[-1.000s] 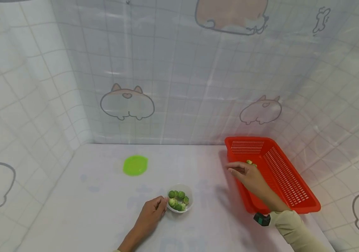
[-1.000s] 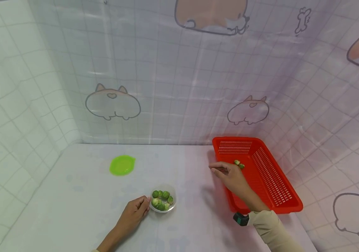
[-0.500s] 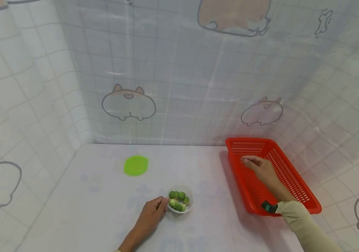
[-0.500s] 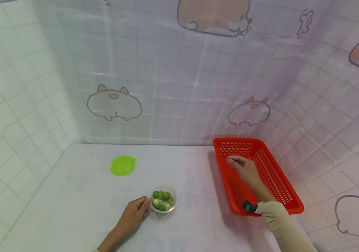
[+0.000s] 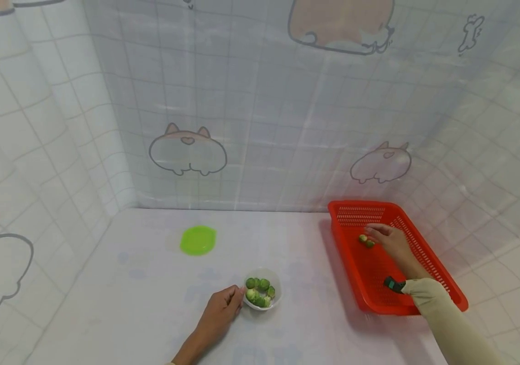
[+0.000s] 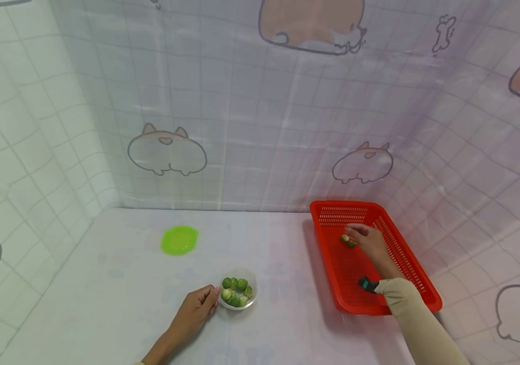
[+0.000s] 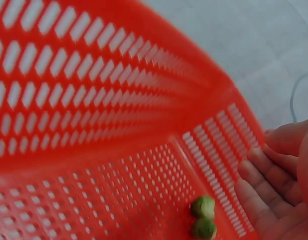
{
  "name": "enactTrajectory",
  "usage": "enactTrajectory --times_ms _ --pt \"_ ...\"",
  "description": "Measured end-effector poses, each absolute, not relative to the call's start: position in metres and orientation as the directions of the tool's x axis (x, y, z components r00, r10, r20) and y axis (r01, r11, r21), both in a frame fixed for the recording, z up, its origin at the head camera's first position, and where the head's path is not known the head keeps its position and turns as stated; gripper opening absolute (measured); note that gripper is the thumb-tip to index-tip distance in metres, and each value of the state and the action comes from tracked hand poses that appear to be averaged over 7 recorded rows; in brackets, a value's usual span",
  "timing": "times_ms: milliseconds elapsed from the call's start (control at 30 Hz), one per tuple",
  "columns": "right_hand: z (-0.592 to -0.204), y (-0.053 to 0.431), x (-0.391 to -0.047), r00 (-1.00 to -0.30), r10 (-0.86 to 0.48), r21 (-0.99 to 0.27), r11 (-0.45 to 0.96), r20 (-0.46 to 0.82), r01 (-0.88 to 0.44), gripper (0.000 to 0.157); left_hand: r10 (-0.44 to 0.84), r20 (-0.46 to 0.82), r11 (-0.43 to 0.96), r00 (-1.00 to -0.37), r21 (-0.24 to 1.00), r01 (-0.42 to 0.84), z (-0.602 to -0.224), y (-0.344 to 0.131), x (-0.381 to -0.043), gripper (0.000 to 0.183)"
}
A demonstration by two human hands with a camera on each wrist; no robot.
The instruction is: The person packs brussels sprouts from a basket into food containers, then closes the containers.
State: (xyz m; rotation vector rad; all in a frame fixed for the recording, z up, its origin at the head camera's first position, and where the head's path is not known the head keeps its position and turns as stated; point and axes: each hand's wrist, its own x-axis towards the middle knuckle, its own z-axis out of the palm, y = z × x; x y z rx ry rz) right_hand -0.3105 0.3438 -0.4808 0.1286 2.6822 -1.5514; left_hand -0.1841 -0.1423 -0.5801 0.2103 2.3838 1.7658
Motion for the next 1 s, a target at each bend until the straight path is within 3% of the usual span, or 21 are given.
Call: enactTrajectory --times_ms 200,533,1000 --pt "-0.488 0.358 -0.320 -0.995 0.058 -0.873 0.477 -0.083 0.100 0.058 0.205 -0.053 0.297 -0.977 0.955 0.011 -0.581 -0.141 -0.182 0.047" --pt "-0.491 0.364 -0.323 -0.986 0.098 -0.802 0.574 -0.134 0.166 0.060 0.199 -0.067 0.302 -0.978 0.953 -0.003 -0.582 -0.139 -0.179 0.047" --pt "-0.501 0.370 -0.324 -0.985 0.065 -0.738 0.655 -0.158 0.161 0.046 0.199 -0.072 0.323 -0.977 0.946 -0.004 -0.582 -0.140 -0.179 0.049"
